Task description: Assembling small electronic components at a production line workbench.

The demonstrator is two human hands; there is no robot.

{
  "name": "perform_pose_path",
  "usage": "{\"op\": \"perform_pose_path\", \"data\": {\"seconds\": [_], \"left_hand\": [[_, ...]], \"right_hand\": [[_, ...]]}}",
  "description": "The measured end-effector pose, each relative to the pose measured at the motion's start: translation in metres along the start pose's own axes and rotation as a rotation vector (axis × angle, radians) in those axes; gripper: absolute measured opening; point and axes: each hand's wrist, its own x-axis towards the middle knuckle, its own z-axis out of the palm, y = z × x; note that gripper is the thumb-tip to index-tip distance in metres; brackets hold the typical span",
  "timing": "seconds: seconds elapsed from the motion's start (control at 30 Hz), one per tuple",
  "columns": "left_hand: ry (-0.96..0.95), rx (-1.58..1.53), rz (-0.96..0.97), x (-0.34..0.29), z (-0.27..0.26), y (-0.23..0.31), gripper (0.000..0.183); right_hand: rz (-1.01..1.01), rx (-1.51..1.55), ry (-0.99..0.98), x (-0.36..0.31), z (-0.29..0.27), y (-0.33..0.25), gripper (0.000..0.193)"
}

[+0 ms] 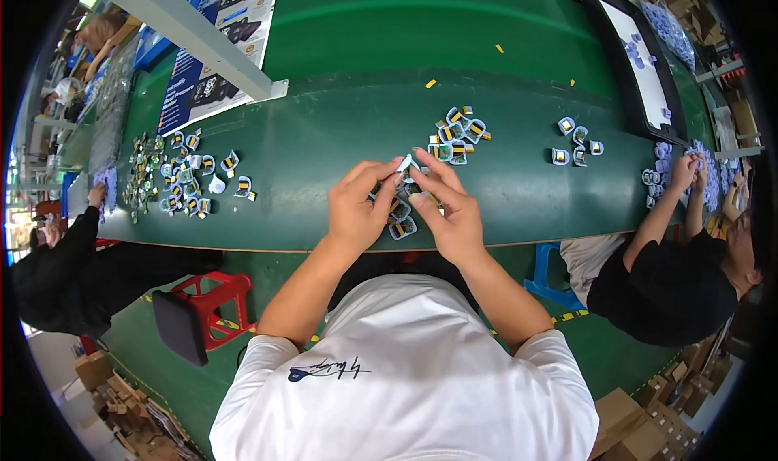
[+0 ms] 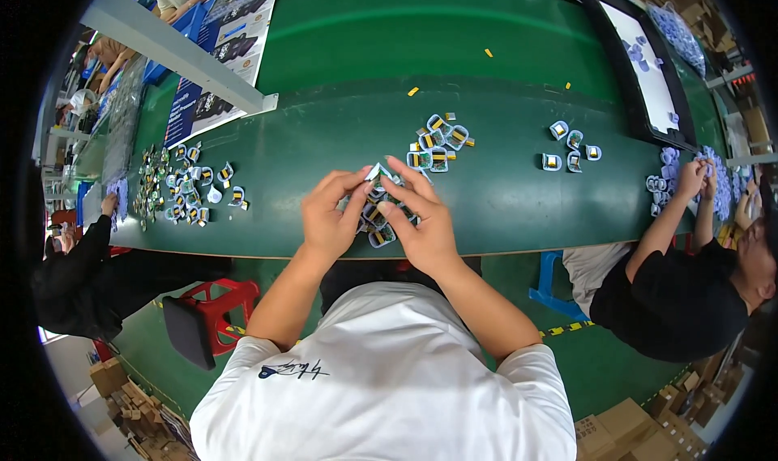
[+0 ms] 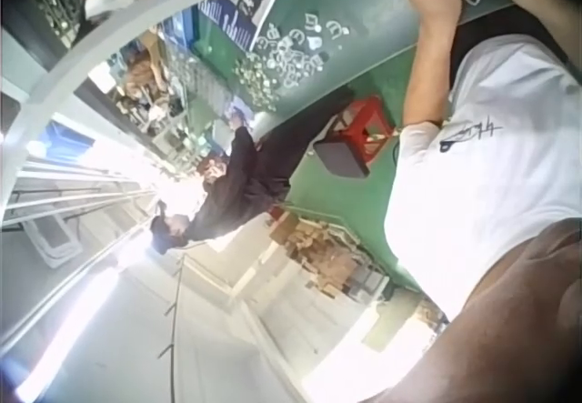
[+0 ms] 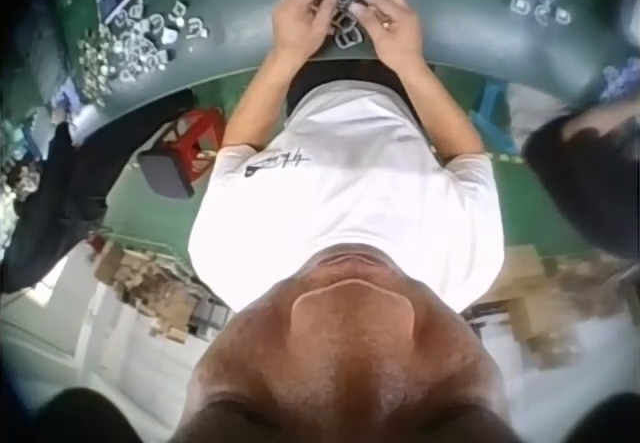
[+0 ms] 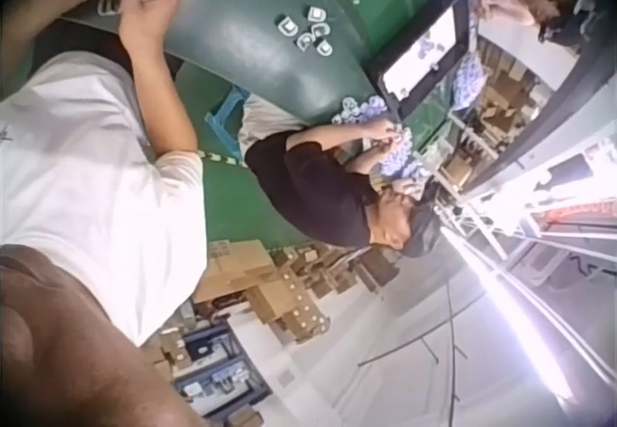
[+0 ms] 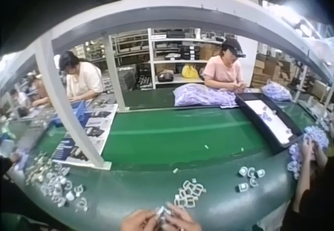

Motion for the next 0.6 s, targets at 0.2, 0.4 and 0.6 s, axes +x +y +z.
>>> {"op": "perform_pose_path", "data": {"seconds": [0.2,0.4,0.6], "left_hand": [[-0.130,-0.146,-0.189,-0.001,0.001,0.006,0.027],[-0.243,-0.106,-0.220,0.003,-0.008,0.007,0.026],[-0.144,0.320,-0.114,-0.007,-0.040,-0.015,0.015]], "right_hand": [[0.062,0.030,-0.053,0.016,-0.024,0.004,0.038],[-0.159,-0.516,-0.089,0.028,-0.064,0.003,0.017],[-0.141,-1.016,0.297,0.016,-0.160,0.033,0.018]]}}
